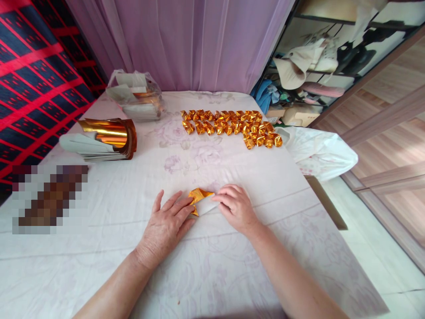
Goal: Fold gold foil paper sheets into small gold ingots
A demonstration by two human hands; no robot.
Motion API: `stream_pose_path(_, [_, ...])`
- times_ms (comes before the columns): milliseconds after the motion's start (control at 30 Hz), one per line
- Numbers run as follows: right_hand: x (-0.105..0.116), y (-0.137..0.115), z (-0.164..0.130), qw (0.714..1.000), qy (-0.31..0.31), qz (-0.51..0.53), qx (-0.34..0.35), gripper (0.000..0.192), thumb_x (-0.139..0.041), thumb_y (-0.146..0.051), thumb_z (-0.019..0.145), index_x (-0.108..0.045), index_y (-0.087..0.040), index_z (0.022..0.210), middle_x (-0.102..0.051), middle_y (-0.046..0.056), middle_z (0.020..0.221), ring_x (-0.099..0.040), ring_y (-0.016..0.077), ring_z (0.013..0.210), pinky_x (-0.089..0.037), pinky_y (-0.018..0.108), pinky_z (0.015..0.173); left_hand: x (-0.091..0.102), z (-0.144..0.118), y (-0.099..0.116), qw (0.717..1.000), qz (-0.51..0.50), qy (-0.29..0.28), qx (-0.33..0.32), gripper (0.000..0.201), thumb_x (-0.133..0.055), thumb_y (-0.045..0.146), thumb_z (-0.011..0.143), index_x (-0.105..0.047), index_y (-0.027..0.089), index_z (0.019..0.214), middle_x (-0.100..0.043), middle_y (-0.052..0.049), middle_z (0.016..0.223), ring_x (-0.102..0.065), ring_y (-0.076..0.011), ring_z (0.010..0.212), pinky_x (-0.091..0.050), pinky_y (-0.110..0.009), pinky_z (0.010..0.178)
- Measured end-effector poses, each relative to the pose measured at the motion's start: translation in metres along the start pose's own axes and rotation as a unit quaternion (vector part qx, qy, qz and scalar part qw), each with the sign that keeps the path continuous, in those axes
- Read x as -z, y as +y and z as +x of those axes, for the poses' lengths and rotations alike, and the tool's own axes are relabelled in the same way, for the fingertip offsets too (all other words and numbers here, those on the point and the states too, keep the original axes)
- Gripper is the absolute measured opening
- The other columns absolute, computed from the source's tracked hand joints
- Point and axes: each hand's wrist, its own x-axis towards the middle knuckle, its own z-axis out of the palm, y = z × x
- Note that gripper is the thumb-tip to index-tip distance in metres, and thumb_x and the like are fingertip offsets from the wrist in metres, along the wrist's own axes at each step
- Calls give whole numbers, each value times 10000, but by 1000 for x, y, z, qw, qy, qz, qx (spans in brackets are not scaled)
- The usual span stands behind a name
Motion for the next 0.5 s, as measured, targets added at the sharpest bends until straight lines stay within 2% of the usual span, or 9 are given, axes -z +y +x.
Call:
stream_pose_path(100, [2,-7,-1,999,3,-30,28,204,-597,-118,860,-726,-272,892,-664,46,1081,-550,223,1057,-460,404,910,1,1,0,1000,5,8,14,218,-512,343,965,-686,246,1051,-681,-16,1248,-544,-303,1258,-180,-589,1150])
stream_pose_path(200, [1,-10,-3,998,-3,-30,63,180,-610,-128,872,-723,-255,929,-654,51,1199,-541,228,1120,-460,407,938,0,0,-2,999,12,19,25,215,-499,308,968,-687,244,1049,-682,-17,1245,-551,-307,1247,-190,-598,1143])
stream_pose_path(333, [-4,-10,-3,994,-48,-8,93,154,-625,-129,877,-709,-237,947,-720,14,1069,-605,202,1002,-482,374,865,-4,-1,-5,999,13,31,26,230,-478,264,971,-687,233,1063,-680,-36,1245,-569,-293,1228,-204,-599,1146])
stream_pose_path(500, [-7,-12,-1,996,-47,11,75,139,-629,-146,880,-714,-241,938,-728,16,1044,-616,198,978,-481,372,863,-9,-3,5,1000,-8,15,-22,266,-461,259,974,-654,197,1146,-670,-79,1254,-589,-257,1208,-332,-538,1122])
